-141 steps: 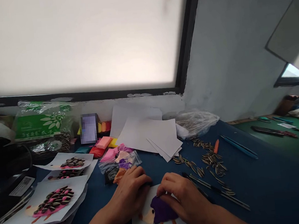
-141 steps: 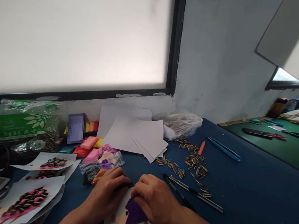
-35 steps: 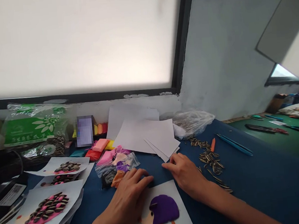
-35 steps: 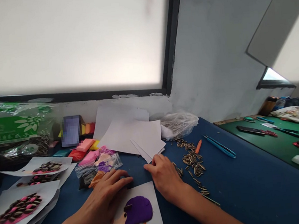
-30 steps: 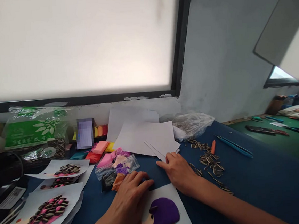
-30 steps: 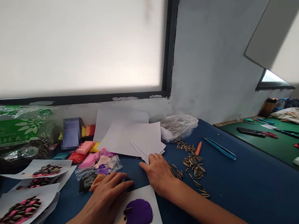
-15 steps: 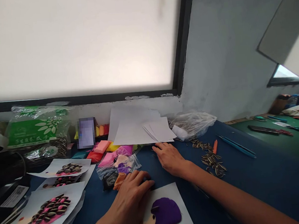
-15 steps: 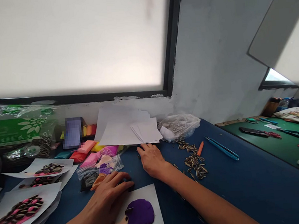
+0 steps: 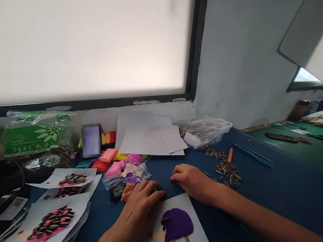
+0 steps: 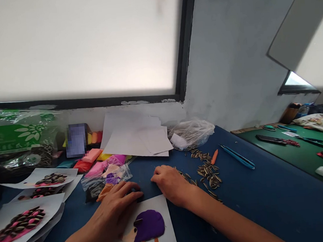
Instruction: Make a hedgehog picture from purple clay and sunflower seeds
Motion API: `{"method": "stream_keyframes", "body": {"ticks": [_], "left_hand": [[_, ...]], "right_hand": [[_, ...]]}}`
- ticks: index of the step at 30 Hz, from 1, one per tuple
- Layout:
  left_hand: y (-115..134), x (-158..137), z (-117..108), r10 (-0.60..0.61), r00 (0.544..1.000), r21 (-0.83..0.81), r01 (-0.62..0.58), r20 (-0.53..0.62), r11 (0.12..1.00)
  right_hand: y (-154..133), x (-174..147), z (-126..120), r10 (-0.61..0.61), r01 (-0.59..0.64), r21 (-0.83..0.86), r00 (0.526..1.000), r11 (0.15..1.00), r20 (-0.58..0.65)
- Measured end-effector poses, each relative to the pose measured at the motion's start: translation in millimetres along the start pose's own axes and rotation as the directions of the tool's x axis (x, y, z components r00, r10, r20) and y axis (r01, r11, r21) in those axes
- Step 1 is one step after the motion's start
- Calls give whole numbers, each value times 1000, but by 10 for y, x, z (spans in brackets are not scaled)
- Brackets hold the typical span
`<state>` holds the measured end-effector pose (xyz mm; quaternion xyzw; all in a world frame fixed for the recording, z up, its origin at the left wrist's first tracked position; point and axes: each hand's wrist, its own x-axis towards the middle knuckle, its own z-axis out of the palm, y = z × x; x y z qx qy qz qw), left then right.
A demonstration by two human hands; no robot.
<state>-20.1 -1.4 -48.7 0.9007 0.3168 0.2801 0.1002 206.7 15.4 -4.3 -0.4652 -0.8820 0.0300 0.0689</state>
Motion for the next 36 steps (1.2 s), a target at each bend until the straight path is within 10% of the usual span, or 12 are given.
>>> {"method": "stream_keyframes", "body": {"ticks": [23, 36], "left_hand": [[-10, -2, -9, 6, 1000, 4, -6, 1, 1000], [-1, 7, -32, 8, 1000, 14, -8, 12, 1000]], "right_hand": [[-131, -200, -6, 284, -158, 521, 944, 839, -170], [-198, -205, 58, 178, -126, 308, 973, 943, -147]]}}
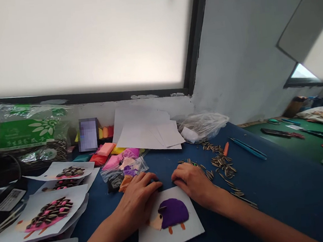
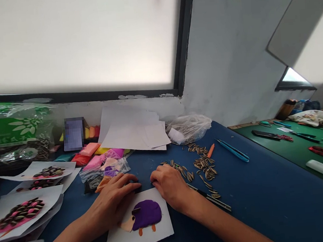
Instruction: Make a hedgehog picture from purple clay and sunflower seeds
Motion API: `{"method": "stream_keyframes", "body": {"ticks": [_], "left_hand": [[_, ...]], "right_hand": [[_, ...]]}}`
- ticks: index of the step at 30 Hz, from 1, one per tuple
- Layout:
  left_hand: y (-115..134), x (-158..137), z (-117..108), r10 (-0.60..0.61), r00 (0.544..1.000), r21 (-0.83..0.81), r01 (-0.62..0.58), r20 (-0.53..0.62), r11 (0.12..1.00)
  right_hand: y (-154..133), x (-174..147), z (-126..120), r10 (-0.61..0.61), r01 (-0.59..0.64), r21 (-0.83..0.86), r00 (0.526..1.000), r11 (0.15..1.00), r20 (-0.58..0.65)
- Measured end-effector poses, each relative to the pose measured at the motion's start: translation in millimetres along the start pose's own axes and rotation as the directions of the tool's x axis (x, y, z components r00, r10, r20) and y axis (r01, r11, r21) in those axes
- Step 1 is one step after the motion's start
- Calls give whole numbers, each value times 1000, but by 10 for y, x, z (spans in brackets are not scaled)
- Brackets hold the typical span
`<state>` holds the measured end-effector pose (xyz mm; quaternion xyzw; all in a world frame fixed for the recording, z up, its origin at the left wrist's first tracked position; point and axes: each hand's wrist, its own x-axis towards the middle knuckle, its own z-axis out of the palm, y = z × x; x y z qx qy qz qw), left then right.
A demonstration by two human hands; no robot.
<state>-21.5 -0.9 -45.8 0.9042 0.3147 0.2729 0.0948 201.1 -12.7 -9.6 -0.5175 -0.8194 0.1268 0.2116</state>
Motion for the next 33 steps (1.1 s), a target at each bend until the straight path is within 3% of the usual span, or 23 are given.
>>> {"method": "stream_keyframes", "body": {"ticks": [9, 18, 33], "left_hand": [[-1, 7, -20, -1, 1000, -14, 1, -2, 1000], [-19, 0, -28, -11, 999, -11, 11, 39, 1000], [-35, -4, -7, 2, 1000, -23, -1, 23, 1000]], "right_hand": [[-266, -223, 0, -104, 105, 143, 994, 984, -15], [-282, -241, 87, -173, 170, 190, 985, 967, -1], [-284, -213, 142, -266, 264, 49, 963, 963, 49]]}}
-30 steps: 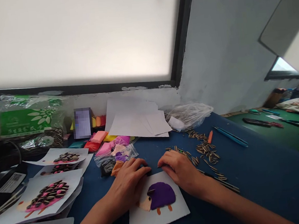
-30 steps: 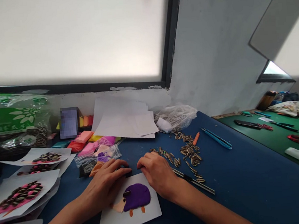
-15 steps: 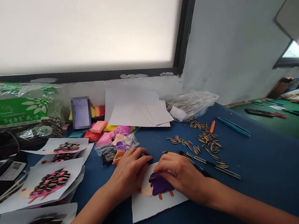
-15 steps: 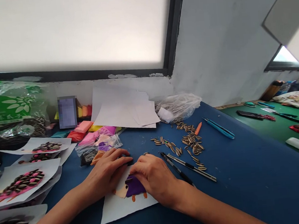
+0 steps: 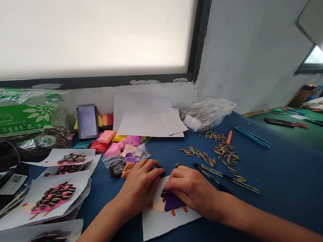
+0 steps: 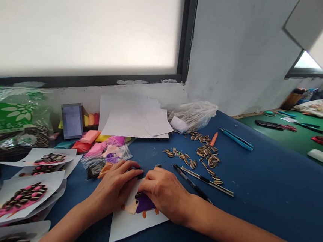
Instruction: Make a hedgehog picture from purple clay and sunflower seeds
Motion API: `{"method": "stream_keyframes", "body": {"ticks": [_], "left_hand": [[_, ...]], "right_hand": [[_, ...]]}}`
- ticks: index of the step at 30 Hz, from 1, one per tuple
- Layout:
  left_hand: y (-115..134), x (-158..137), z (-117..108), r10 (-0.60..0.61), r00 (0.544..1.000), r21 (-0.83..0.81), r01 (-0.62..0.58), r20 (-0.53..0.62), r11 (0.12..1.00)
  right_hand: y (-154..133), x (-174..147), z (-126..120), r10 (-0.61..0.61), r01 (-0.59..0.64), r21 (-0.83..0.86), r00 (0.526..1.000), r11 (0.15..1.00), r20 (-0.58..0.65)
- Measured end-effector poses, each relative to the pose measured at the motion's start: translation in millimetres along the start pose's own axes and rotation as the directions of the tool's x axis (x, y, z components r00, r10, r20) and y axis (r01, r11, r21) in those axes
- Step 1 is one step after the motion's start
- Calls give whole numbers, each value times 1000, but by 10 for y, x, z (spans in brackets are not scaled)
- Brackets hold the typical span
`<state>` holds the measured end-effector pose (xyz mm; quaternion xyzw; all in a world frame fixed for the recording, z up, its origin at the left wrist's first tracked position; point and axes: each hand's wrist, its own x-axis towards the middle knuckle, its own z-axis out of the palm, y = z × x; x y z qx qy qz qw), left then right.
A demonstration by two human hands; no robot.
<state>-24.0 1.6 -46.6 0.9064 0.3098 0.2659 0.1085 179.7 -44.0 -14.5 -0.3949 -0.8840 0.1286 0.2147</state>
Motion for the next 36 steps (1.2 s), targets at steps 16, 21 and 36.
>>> {"method": "stream_keyframes", "body": {"ticks": [16, 21, 36], "left_hand": [[-3, 2, -5, 0, 1000, -12, 0, 11, 1000], [9, 8, -12, 1, 1000, -19, -1, 9, 1000], [9, 5, -18, -9, 1000, -17, 9, 25, 1000]], "right_hand": [[43, -5, 76, -94, 90, -86, 994, 992, -50], [32, -12, 73, -100, 97, -108, 995, 989, -22], [12, -4, -150, 13, -17, -189, 1000, 982, -23]]}}
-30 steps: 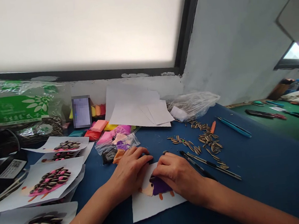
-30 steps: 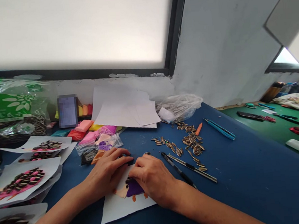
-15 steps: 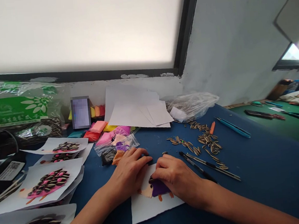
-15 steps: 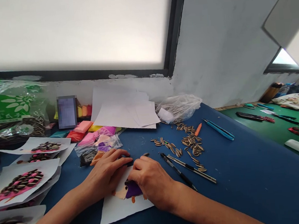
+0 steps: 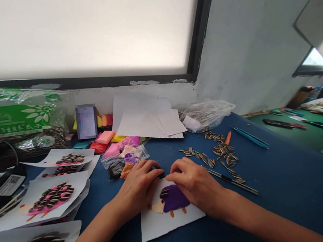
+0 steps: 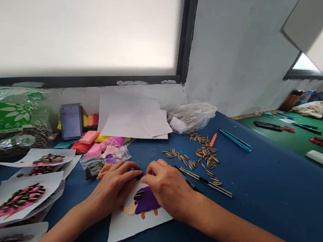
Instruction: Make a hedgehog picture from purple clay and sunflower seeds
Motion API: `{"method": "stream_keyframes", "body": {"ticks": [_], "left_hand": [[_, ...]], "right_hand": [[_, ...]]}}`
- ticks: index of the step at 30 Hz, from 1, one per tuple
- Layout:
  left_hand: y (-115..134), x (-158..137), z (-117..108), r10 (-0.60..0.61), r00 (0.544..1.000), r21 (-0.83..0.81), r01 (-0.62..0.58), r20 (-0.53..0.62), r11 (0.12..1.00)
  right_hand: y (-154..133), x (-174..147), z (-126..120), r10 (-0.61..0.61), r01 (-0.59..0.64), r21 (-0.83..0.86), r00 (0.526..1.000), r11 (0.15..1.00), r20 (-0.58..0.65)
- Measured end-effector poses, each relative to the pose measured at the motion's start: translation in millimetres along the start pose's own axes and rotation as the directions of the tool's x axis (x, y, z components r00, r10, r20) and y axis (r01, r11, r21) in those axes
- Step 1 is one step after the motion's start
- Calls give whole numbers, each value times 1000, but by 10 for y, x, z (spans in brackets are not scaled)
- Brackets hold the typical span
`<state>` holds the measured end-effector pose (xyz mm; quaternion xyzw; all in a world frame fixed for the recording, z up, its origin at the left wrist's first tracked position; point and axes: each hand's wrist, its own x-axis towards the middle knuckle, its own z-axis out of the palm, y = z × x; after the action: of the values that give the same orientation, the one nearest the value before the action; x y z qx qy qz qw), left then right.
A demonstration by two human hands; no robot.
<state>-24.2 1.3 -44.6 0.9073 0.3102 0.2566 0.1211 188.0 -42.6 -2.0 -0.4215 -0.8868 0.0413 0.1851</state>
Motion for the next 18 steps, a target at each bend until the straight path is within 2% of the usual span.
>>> {"method": "stream_keyframes", "body": {"ticks": [3, 8, 13, 18], "left_hand": [[1, -6, 5, 2, 1000, 27, -2, -4, 1000], [7, -6, 8, 9, 999, 33, -8, -40, 999], [5, -12, 5, 21, 999, 30, -20, -50, 999], [12, -14, 3, 12, 999, 37, -11, -44, 999]], "right_hand": [[150, 6, -59, 111, -112, -46, 994, 993, -20], [449, 2, -103, 300, -298, -119, 954, 947, -5], [603, -27, -135, 342, -341, -139, 939, 930, -18], [498, 1, -98, 296, -294, -98, 955, 951, 16]]}}
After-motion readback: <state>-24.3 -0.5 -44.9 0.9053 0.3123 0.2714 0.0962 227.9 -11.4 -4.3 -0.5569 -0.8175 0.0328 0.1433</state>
